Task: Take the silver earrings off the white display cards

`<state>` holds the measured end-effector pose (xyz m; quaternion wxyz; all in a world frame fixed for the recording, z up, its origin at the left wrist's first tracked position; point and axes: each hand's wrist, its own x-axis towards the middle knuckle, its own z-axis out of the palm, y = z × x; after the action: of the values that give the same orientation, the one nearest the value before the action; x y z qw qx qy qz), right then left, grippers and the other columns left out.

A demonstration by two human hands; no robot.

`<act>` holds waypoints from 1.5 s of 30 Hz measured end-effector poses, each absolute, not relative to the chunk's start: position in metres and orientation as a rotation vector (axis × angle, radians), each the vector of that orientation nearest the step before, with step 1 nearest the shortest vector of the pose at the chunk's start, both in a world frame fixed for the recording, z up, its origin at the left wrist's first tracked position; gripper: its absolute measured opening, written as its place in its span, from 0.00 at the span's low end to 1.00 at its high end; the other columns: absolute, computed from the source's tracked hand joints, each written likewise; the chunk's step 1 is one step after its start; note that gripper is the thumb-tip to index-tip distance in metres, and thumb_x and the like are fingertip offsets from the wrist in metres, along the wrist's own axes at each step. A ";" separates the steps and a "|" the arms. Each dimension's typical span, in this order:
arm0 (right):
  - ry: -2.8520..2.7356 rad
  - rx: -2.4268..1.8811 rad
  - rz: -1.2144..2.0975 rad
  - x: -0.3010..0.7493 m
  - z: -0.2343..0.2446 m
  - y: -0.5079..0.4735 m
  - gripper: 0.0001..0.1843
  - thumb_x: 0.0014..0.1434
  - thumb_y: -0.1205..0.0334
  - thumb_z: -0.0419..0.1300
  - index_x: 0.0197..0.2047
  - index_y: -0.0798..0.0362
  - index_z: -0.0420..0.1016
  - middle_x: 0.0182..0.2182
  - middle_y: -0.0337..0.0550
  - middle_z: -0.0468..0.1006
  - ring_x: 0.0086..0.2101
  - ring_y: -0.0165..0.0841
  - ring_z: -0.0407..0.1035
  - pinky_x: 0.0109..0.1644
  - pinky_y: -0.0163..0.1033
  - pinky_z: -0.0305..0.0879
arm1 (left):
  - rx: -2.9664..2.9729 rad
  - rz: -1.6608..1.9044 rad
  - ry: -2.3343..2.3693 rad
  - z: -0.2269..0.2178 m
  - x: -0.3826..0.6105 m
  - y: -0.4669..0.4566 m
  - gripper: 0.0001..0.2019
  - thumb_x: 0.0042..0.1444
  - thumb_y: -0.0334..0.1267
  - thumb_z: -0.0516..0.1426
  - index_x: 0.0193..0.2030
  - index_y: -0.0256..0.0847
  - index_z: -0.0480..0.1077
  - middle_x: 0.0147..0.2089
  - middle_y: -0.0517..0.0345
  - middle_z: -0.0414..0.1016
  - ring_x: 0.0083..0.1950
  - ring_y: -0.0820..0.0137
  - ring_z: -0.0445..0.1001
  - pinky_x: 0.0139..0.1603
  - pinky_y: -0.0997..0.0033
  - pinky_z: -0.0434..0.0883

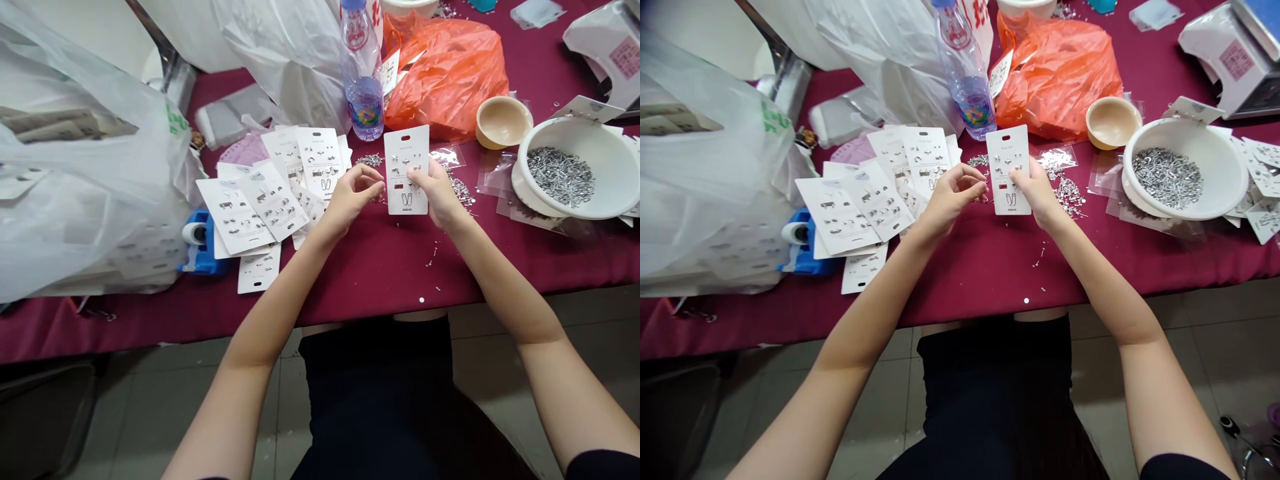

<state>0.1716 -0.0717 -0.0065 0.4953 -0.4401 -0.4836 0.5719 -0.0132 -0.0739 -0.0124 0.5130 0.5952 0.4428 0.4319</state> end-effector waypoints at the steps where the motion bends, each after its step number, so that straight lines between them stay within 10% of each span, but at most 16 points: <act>1: -1.160 -1.057 1.389 0.171 -0.007 -0.072 0.20 0.54 0.58 0.60 0.50 0.51 0.65 0.49 0.50 0.79 0.51 0.44 0.76 0.56 0.52 0.76 | 1.478 1.067 1.088 -0.013 -0.012 -0.075 0.08 0.59 0.39 0.65 0.37 0.41 0.69 0.32 0.62 0.74 0.33 0.76 0.74 0.40 0.74 0.73; 45: -1.086 -0.883 1.602 0.158 0.001 -0.090 0.26 0.67 0.49 0.55 0.65 0.39 0.56 0.65 0.45 0.70 0.65 0.46 0.65 0.65 0.64 0.70 | 2.083 1.312 1.139 -0.024 -0.011 -0.083 0.14 0.60 0.26 0.59 0.51 0.44 0.66 0.42 0.59 0.79 0.43 0.73 0.80 0.49 0.71 0.77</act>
<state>0.1580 -0.0899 0.0011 0.4857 -0.3630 -0.4463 0.6582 -0.0106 -0.0833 -0.0244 0.2129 0.7504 0.4102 0.4726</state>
